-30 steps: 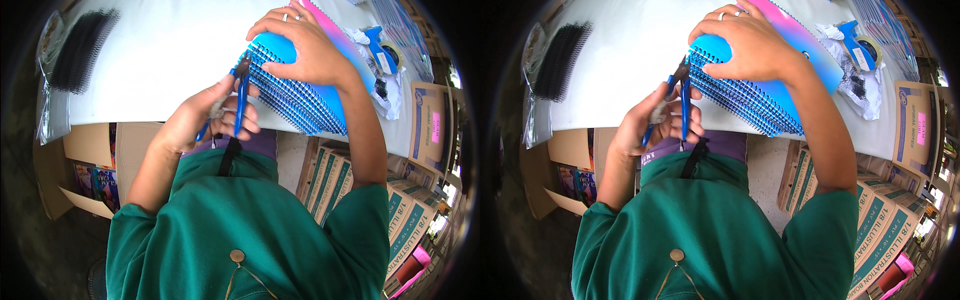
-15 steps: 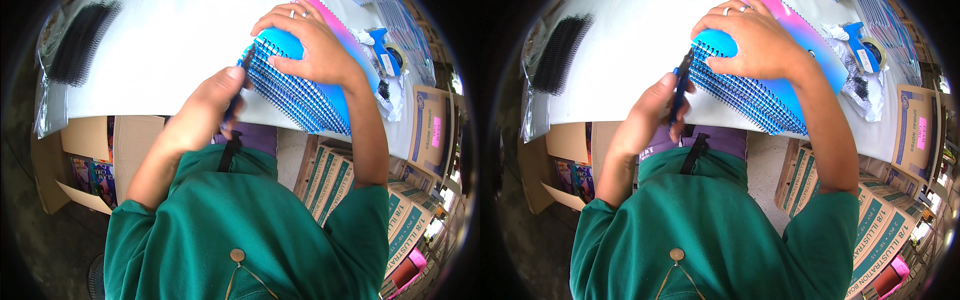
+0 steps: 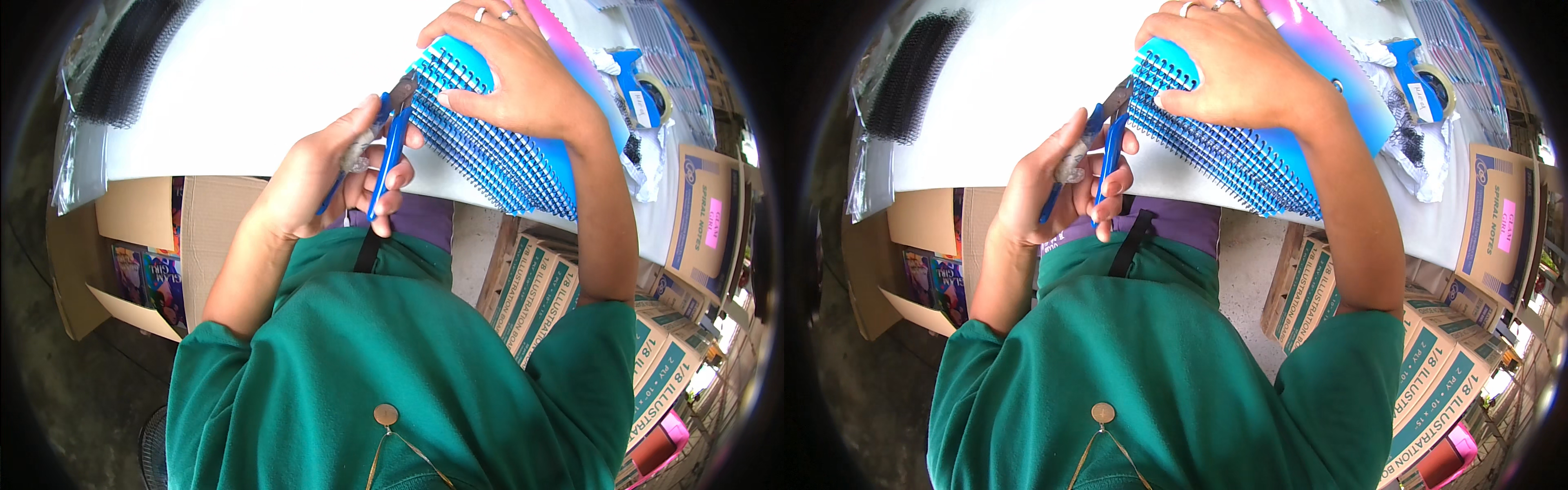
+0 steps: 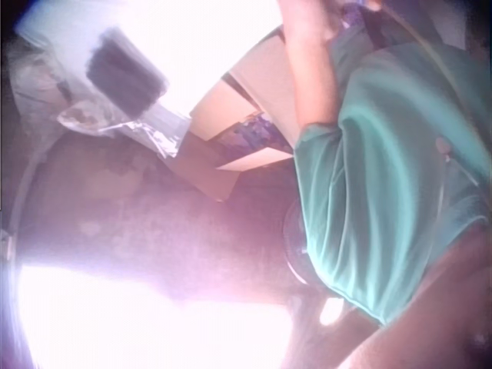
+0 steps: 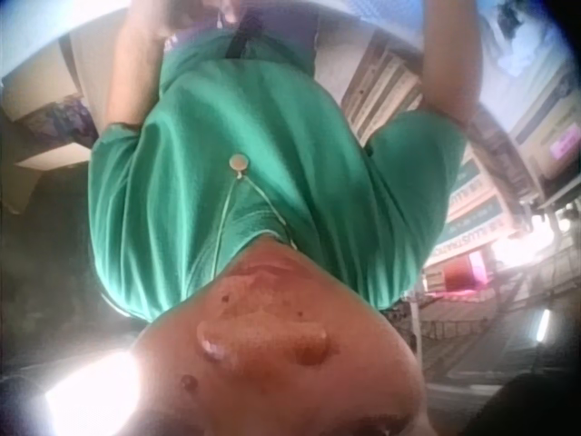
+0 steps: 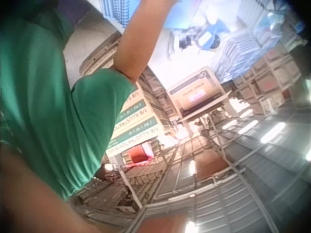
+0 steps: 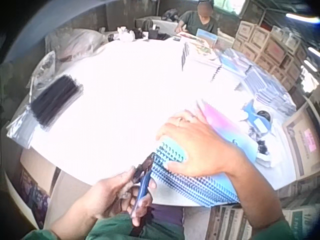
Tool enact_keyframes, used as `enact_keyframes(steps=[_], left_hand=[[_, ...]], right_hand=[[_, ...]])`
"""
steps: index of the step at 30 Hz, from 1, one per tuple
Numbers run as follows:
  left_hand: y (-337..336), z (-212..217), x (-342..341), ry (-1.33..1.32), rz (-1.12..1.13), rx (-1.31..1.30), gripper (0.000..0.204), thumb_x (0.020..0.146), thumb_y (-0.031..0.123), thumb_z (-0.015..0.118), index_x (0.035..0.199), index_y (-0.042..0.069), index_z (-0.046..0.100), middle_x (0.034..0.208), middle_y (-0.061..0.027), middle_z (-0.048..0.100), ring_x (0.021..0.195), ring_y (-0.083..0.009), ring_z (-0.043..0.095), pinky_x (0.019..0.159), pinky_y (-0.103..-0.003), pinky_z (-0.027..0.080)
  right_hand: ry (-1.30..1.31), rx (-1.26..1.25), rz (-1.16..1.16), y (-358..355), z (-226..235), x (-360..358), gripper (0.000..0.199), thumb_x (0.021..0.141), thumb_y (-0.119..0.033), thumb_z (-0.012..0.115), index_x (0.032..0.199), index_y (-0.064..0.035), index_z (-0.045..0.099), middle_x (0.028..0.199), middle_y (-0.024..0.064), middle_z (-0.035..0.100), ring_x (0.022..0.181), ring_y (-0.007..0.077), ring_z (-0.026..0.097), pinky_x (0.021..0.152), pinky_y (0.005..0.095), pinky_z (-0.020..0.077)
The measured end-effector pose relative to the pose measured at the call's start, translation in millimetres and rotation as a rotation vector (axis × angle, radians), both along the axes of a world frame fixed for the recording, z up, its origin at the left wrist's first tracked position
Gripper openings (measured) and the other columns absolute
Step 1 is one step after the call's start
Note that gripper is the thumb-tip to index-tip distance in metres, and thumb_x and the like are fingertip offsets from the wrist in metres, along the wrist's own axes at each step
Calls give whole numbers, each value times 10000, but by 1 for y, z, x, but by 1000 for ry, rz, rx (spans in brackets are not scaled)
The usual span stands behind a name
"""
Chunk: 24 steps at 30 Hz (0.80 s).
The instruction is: The person trims the excess plastic binding coil from the edge of a stack of notebooks using side-cutters, then picks up a new notebook and manually threads a spiral binding through the punched holes along the spine.
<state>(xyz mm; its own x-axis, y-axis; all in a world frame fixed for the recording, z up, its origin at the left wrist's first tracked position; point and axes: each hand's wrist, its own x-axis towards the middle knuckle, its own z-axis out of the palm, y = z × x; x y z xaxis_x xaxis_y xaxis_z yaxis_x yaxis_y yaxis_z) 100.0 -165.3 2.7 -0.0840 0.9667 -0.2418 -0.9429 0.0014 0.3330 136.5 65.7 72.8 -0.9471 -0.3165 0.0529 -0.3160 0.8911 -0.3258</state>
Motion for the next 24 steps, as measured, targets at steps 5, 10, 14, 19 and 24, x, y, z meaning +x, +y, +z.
enact_keyframes(steps=[5, 10, 14, 19, 24], left_hand=[[16, 32, 19, 1653, -55, -920, 377, 950, 383, 438, 1095, 43, 513, 783, -67, 584, 639, -186, 565, 577, -297, 434], [5, 10, 13, 623, 28, -327, 552, 954, 471, 324, 1182, -10, 472, 883, -163, 595, 864, -307, 625, 706, -406, 512], [1, 0, 11, 54, 50, -107, 633, 951, 509, 240, 1215, -34, 432, 876, -171, 569, 925, -332, 613, 755, -473, 531], [-3, -9, 0, -50, 0, 14, 551, 955, 489, 284, 1089, -11, 473, 757, -111, 547, 646, -251, 594, 683, -428, 536], [8, 10, 20, 1235, 21, -714, 456, 949, 439, 384, 1094, 23, 504, 823, -93, 574, 699, -225, 600, 650, -347, 494]], right_hand=[[-19, 100, -26, -12, 11, 3, 501, 638, -319, 695, 1055, -89, 540, 1104, 125, 529, 1161, 325, 406, 1037, 590, 131], [-5, 195, -66, -11, 0, 5, 532, 644, -298, 699, 1080, -56, 512, 1141, 141, 499, 1201, 339, 374, 1041, 617, 112], [-8, 202, -53, -17, 5, 7, 516, 648, -276, 687, 1076, -50, 508, 1136, 152, 488, 1211, 341, 359, 1041, 624, 103], [-77, 189, -86, -28, 20, 8, 502, 649, -268, 681, 1066, -49, 508, 1124, 152, 489, 1216, 328, 357, 1047, 619, 98], [-47, 177, -75, -21, 6, 4, 524, 644, -258, 706, 1076, -41, 505, 1131, 163, 499, 1240, 339, 344, 1054, 620, 94]])
